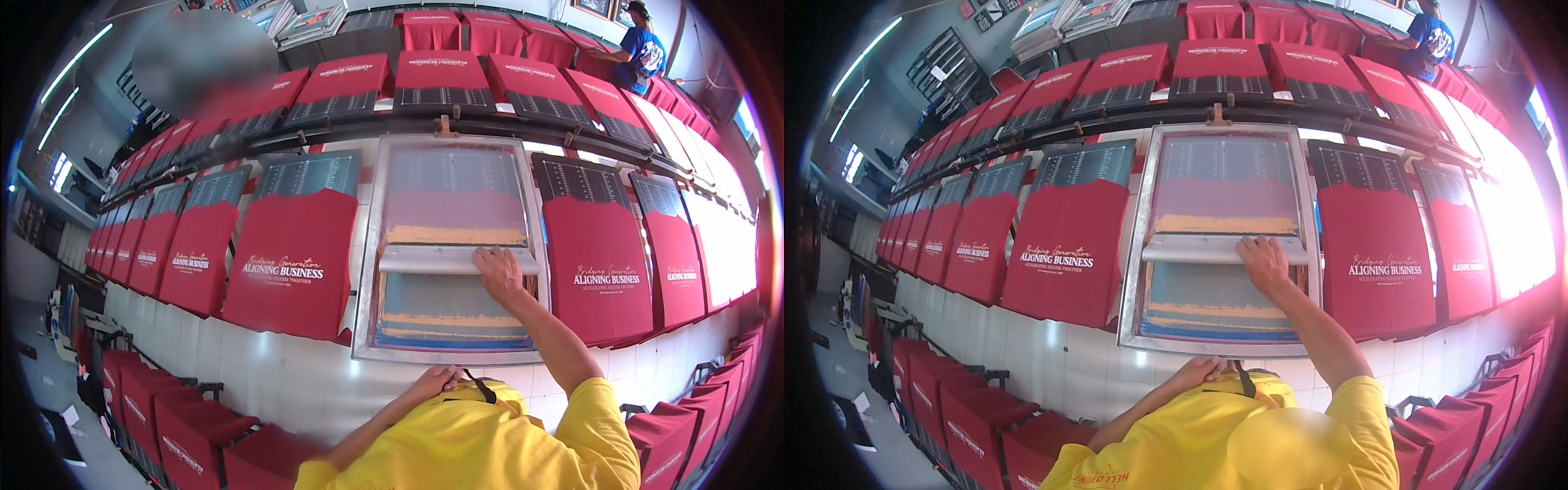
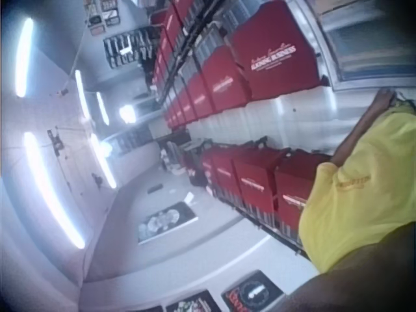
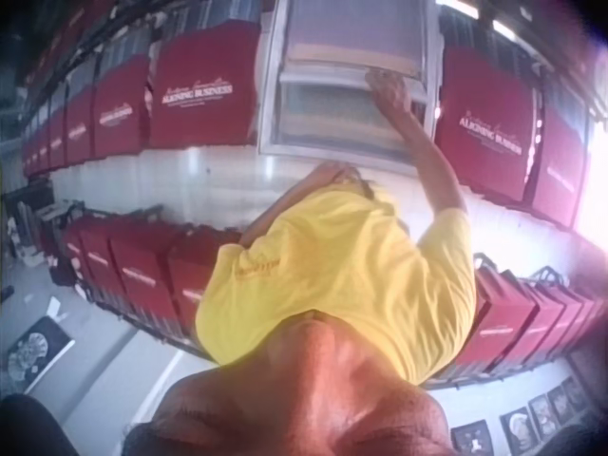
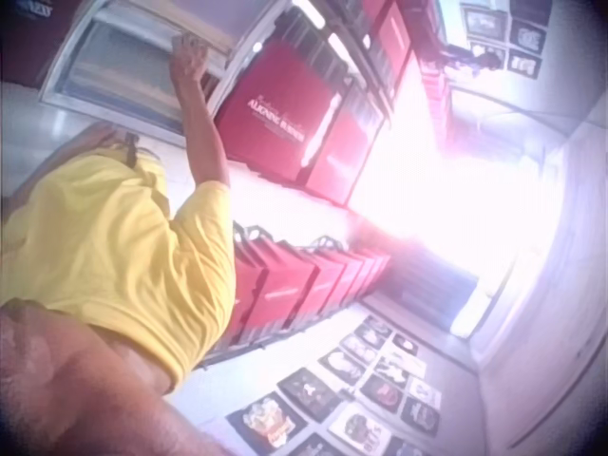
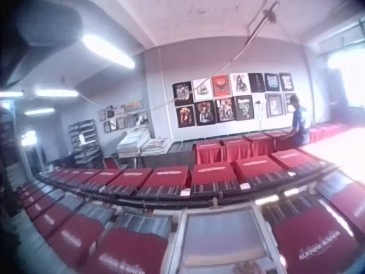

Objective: The person performs screen printing on red t-shirts by lowering a screen frame, applying ink using a squeegee with multiple passes, and then lifting the frame.

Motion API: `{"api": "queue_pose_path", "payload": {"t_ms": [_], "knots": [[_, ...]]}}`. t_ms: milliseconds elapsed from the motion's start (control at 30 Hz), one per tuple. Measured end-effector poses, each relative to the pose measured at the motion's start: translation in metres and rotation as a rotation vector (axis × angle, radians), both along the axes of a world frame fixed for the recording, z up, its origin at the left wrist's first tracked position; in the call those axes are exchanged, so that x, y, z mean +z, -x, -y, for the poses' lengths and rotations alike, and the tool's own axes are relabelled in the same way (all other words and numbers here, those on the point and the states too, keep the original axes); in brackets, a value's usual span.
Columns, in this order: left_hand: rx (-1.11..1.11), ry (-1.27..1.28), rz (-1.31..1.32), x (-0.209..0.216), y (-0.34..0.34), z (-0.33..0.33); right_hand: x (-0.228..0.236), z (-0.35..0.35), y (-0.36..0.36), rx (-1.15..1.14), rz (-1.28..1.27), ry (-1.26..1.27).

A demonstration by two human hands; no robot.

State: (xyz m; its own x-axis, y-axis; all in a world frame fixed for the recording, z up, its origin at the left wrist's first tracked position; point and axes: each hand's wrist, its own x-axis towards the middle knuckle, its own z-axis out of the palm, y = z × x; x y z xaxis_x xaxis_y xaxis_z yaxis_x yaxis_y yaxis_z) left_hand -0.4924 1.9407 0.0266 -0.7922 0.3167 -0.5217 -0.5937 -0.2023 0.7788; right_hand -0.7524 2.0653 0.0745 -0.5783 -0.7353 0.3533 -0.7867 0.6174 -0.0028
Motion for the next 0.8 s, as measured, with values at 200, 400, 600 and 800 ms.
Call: {"api": "queue_pose_path", "payload": {"t_ms": [200, 400, 600, 800], "knots": [[0.018, -0.004, 0.014, 0.002, 0.001, -0.001, 0.013, -0.002, 0.002, 0.01, 0.136, -0.035], [-0.002, 0.02, 0.041, -0.01, -0.005, -0.002, 0.014, -0.004, 0.011, -0.002, 0.057, 0.022], [-0.023, 0.05, 0.0, -0.023, -0.008, -0.002, 0.009, 0.001, 0.021, -0.016, 0.15, -0.093], [0.108, -0.079, 0.097, 0.005, -0.003, -0.003, 0.061, 0.017, 0.065, -0.036, 0.488, -0.081]]}}
